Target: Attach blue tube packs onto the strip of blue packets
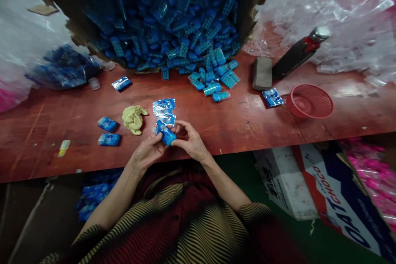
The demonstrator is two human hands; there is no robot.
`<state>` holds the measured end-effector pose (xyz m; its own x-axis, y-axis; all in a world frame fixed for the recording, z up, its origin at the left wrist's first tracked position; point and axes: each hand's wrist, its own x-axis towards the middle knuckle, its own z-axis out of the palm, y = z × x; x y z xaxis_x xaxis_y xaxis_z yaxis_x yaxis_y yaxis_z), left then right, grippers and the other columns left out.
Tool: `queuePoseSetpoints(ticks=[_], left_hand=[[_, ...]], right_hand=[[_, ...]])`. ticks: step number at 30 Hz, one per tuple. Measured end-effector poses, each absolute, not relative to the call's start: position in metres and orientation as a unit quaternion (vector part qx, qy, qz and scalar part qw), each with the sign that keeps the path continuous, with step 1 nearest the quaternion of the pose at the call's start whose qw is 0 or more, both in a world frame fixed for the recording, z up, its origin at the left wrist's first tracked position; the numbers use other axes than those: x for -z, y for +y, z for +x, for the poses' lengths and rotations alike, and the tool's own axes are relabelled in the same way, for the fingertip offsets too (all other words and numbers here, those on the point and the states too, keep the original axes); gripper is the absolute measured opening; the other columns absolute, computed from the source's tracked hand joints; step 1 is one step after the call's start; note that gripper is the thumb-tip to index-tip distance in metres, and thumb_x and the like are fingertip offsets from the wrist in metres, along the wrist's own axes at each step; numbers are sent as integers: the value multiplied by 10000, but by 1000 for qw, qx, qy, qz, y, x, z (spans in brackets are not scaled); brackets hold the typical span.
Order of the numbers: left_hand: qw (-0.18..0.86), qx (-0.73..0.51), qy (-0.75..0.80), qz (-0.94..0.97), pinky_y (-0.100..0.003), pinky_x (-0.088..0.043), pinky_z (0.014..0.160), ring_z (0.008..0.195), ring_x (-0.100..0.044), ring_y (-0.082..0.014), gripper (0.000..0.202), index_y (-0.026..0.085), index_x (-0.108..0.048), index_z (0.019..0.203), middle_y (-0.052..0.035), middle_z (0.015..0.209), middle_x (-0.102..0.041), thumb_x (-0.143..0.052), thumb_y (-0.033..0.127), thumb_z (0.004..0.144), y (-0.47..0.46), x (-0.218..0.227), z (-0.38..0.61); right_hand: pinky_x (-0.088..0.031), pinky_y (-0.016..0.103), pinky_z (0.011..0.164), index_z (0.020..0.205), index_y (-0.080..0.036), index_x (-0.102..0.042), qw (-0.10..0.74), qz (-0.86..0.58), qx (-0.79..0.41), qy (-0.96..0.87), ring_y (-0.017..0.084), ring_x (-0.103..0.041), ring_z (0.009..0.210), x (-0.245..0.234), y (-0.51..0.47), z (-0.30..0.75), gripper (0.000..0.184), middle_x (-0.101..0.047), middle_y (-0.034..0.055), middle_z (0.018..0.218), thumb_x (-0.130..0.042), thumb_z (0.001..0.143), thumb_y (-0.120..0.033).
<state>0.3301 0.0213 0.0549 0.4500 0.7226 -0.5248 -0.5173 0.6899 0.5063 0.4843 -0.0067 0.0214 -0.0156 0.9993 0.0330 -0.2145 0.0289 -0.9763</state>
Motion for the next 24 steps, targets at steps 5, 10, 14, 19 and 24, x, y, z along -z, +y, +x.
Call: queuePoseSetpoints(ticks=[5,10,14,19,24], left_hand=[[866,-329,342,158,-375,-464,967,1119,-584,-247,292,110,-587,1098,-114,981,-713,-535,83,812,27,-52,327],[868,-325,343,153,-395,-463,970,1129,-573,-275,325,122,-590,1107,-124,1009,-709,-595,116,782,28,-51,331],[863,-320,362,149,-392,-504,912,1078,-606,-287,344,132,-600,1099,-122,953,-719,-640,138,757,26,-51,330],[865,-321,355,151,-361,-519,887,1048,-625,-269,324,137,-616,1054,-101,918,-720,-673,153,736,23,-50,330],[858,-328,361,158,-353,-509,896,1004,-643,-249,295,134,-633,1024,-90,912,-715,-681,174,735,18,-54,333]], right_hand=[[-389,370,989,1370,-340,-367,526,-427,-541,-498,207,-484,1128,-24,-4,492,906,-487,27,1227,-819,585,-347],[-425,337,962,1402,-333,-326,498,-366,-632,-468,206,-508,1143,-29,-3,491,950,-501,41,1282,-816,589,-348],[-434,315,954,1390,-337,-350,493,-348,-663,-443,208,-497,1179,-32,-3,488,940,-498,42,1297,-822,580,-284],[-470,282,890,1381,-335,-362,481,-345,-687,-422,181,-527,1107,-33,0,490,937,-501,33,1239,-820,569,-240],[-483,249,832,1357,-339,-395,465,-330,-706,-419,134,-555,978,-34,4,495,893,-519,5,1141,-812,576,-225]])
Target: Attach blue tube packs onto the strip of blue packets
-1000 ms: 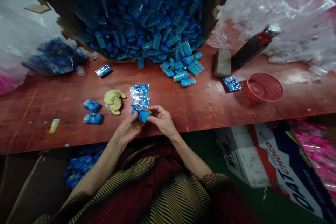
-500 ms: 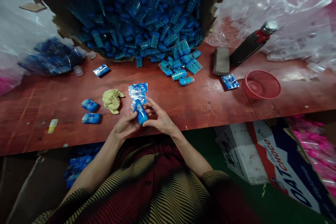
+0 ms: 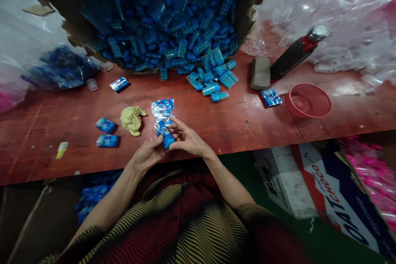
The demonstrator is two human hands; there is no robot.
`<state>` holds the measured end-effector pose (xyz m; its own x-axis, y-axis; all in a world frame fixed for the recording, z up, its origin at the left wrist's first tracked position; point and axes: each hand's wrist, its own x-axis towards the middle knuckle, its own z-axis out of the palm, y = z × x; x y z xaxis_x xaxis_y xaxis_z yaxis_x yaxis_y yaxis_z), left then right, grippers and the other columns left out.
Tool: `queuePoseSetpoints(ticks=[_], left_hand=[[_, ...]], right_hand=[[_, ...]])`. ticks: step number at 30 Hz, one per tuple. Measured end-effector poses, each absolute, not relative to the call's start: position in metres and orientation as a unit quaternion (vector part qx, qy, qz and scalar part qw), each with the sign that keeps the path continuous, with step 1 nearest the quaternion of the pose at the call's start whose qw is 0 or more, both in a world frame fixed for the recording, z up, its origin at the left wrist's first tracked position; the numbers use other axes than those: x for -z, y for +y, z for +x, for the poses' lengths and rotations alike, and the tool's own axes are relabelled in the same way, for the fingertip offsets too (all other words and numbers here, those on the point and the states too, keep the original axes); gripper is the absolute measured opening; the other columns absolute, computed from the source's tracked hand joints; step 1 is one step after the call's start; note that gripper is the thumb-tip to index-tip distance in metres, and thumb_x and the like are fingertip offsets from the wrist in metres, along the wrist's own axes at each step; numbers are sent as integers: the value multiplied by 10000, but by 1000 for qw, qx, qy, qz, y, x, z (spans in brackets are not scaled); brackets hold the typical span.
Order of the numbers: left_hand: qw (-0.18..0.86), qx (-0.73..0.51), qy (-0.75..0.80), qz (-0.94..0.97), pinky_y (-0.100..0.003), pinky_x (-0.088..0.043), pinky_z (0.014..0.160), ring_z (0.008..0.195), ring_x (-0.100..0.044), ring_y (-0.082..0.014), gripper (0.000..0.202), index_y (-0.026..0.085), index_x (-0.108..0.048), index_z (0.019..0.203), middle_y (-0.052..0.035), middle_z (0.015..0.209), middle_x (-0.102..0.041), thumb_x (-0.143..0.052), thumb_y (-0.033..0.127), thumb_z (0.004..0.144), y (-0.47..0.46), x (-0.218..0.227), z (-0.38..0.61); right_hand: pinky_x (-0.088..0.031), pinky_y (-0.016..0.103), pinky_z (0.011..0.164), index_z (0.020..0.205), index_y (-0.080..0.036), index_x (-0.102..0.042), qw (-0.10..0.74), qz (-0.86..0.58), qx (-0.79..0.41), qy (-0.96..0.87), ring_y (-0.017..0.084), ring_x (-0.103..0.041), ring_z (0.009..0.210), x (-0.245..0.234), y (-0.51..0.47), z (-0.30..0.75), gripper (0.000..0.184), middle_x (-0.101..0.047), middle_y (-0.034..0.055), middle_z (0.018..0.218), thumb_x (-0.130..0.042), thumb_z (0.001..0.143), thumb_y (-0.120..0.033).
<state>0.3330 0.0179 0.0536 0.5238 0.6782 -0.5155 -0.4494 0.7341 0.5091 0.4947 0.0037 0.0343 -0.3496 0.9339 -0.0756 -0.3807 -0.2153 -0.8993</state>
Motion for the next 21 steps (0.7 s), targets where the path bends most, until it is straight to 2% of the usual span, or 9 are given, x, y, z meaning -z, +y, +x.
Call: queuePoseSetpoints(ticks=[8,11,15,21], left_hand=[[842,-352,375,162,-310,-515,854,849,-664,-189,214,140,-665,857,-49,775,-696,-732,264,696,8,-56,342],[824,-379,385,169,-298,-516,838,805,-656,-165,253,144,-665,886,-35,775,-687,-731,299,697,3,-52,346],[802,-416,400,158,-245,-519,783,709,-637,-112,222,140,-655,823,-15,759,-682,-715,325,716,-2,-49,351],[817,-416,370,152,-299,-492,898,855,-661,-148,222,136,-657,950,-53,910,-711,-674,256,764,-1,-56,347]], right_hand=[[-487,275,815,1359,-307,-395,478,-316,-706,-415,167,-569,987,-34,2,492,873,-589,19,1104,-806,589,-276],[-489,269,789,1346,-308,-411,493,-332,-691,-412,159,-578,934,-31,-1,489,830,-603,13,1069,-790,609,-279],[-486,243,748,1333,-301,-425,525,-362,-655,-406,136,-575,858,-23,-5,483,781,-607,-4,992,-771,632,-294],[-482,248,755,1322,-272,-431,536,-369,-661,-373,112,-573,783,-12,-2,479,767,-592,12,1042,-760,634,-354]])
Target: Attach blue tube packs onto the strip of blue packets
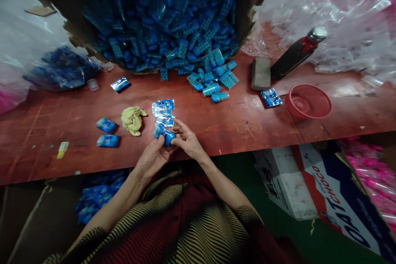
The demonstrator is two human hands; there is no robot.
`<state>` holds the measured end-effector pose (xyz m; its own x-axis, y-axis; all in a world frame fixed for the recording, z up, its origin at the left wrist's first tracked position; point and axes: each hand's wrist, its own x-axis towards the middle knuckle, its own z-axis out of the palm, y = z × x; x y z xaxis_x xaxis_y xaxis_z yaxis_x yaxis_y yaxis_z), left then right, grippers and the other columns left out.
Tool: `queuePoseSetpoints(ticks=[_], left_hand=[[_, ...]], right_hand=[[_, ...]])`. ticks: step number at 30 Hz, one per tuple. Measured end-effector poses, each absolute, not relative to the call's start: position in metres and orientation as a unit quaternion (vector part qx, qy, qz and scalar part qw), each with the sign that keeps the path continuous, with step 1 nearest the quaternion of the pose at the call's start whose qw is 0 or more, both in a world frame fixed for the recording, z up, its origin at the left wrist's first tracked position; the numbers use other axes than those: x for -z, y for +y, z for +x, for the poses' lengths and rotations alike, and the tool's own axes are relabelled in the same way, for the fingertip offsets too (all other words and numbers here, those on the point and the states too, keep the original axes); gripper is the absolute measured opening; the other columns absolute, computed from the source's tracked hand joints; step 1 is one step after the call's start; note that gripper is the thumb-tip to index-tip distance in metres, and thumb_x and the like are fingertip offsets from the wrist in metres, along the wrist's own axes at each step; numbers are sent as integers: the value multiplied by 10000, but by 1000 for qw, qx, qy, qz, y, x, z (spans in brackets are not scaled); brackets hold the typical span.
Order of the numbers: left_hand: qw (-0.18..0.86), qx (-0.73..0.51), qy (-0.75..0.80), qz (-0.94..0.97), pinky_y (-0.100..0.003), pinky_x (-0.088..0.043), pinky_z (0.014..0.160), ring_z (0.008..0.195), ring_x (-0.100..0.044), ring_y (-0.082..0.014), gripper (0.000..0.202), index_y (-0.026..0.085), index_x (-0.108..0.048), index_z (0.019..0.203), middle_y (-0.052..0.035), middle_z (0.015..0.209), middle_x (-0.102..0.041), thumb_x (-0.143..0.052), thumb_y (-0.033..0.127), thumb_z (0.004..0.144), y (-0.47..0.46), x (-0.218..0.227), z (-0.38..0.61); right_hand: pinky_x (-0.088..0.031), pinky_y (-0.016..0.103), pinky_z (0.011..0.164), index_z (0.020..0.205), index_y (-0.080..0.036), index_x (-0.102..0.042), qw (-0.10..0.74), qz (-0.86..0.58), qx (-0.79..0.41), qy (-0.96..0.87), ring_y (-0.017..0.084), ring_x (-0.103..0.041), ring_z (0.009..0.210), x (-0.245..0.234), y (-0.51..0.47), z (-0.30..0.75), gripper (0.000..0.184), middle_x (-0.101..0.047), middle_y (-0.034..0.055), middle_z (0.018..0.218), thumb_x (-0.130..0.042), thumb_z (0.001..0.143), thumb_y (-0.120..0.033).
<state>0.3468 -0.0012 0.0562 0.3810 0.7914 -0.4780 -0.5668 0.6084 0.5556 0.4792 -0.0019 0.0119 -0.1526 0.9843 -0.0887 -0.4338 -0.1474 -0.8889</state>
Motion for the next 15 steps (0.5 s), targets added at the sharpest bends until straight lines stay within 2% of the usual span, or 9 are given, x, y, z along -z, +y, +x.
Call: queuePoseSetpoints(ticks=[3,6,10,13,15], left_hand=[[822,-411,360,160,-311,-479,927,861,-666,-159,214,121,-666,921,-65,907,-718,-701,222,735,-1,-56,343],[811,-422,369,169,-304,-492,903,818,-671,-160,234,111,-674,890,-65,848,-720,-722,255,713,-4,-54,342],[792,-432,394,174,-328,-498,892,872,-669,-197,243,114,-677,894,-74,813,-717,-711,282,722,-2,-54,332],[741,-502,428,128,-327,-503,881,859,-673,-187,183,149,-668,809,-55,770,-717,-642,328,781,10,-61,302],[673,-590,438,84,-321,-506,874,876,-672,-180,299,172,-661,838,-49,772,-718,-541,445,830,20,-67,275]], right_hand=[[-472,248,773,1300,-254,-453,534,-369,-662,-376,108,-570,776,-14,-1,477,722,-603,6,997,-753,648,-337],[-470,245,764,1279,-257,-474,529,-371,-659,-385,105,-562,763,-16,-3,470,672,-602,2,982,-741,667,-323],[-478,257,772,1282,-271,-478,509,-380,-652,-414,117,-567,801,-15,-4,458,634,-595,4,999,-710,697,-348],[-473,287,812,1254,-265,-514,480,-403,-603,-493,134,-568,854,-12,1,459,557,-595,14,1019,-684,730,-348],[-448,328,874,1218,-252,-548,454,-446,-514,-575,157,-560,915,-14,9,466,465,-596,33,1043,-653,772,-332]])
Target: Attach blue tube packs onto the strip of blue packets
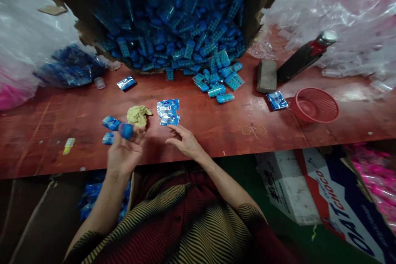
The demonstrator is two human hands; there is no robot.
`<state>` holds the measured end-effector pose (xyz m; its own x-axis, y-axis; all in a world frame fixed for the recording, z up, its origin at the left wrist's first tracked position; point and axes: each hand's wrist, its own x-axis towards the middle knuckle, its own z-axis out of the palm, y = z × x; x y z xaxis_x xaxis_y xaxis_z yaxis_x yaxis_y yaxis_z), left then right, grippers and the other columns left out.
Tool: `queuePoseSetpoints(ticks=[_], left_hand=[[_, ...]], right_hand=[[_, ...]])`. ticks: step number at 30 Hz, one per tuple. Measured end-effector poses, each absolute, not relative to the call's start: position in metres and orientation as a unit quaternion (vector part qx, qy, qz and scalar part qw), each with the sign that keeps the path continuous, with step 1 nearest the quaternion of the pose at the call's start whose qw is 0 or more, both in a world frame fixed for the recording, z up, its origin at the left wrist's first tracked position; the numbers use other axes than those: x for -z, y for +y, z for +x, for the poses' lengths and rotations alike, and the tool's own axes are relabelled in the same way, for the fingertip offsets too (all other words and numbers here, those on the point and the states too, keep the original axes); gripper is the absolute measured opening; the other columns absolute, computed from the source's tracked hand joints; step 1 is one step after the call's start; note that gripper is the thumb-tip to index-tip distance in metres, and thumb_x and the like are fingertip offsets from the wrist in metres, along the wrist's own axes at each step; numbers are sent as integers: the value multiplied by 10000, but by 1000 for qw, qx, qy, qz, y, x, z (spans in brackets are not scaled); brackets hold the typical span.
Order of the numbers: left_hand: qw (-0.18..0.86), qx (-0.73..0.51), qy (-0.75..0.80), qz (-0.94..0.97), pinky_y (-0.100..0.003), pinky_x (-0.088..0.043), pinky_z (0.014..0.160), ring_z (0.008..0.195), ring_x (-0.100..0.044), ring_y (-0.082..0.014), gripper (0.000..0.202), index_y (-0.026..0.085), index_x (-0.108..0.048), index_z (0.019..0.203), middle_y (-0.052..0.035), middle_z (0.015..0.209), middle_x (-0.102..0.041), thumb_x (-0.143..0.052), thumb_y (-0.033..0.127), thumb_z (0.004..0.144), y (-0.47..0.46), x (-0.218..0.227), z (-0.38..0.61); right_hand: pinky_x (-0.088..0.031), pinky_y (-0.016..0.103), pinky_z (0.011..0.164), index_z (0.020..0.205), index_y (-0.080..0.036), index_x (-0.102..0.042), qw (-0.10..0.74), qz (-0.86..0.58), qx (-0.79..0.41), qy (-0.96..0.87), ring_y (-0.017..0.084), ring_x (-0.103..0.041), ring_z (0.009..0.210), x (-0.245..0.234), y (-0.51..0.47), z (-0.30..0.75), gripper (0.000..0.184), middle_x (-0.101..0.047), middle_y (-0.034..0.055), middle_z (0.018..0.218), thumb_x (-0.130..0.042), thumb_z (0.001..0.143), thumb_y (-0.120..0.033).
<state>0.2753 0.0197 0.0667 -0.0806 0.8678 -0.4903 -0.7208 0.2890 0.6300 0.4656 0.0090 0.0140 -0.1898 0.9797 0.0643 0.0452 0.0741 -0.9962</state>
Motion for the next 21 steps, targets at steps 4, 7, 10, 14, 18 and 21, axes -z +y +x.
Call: queuePoseSetpoints(ticks=[4,7,10,14,18,21], left_hand=[[628,-620,469,20,-337,-525,826,843,-677,-196,494,133,-648,877,-98,773,-715,-350,527,883,26,-72,246],[677,-547,492,22,-360,-525,806,746,-683,-187,318,126,-632,860,-66,679,-698,-400,340,903,19,-65,260],[713,-490,497,71,-362,-515,791,707,-685,-187,120,142,-612,865,-40,655,-691,-544,233,826,13,-51,286],[664,-493,535,172,-318,-502,747,705,-676,-182,154,156,-604,879,-34,672,-685,-626,257,765,17,-37,302],[484,-558,575,352,-234,-416,919,1098,-570,-171,254,197,-639,936,-52,1043,-674,-699,188,689,46,-32,282],[404,-574,588,401,-241,-332,1019,1290,-400,-177,322,207,-598,1078,-64,1296,-547,-635,266,764,80,-26,254]], right_hand=[[-386,405,943,1230,-214,-542,327,-551,-314,-701,238,-496,1073,-21,31,473,420,-569,97,1157,-606,829,-320],[-391,432,870,1212,-191,-553,204,-619,-208,-729,288,-476,1055,-22,48,465,406,-546,132,1203,-602,832,-327],[-378,420,828,1076,-201,-615,139,-655,-150,-728,287,-475,1017,-16,59,456,247,-571,121,1142,-569,854,-299],[-371,402,814,949,-197,-629,143,-663,-152,-719,260,-488,960,-10,61,457,147,-599,97,1011,-530,876,-277],[-340,442,881,964,-166,-638,188,-645,-185,-717,279,-482,1016,-20,62,452,160,-599,124,1023,-562,862,-263],[-305,481,964,1171,-188,-570,200,-594,-191,-756,325,-423,1170,-31,74,424,395,-536,137,1239,-643,805,-317]])
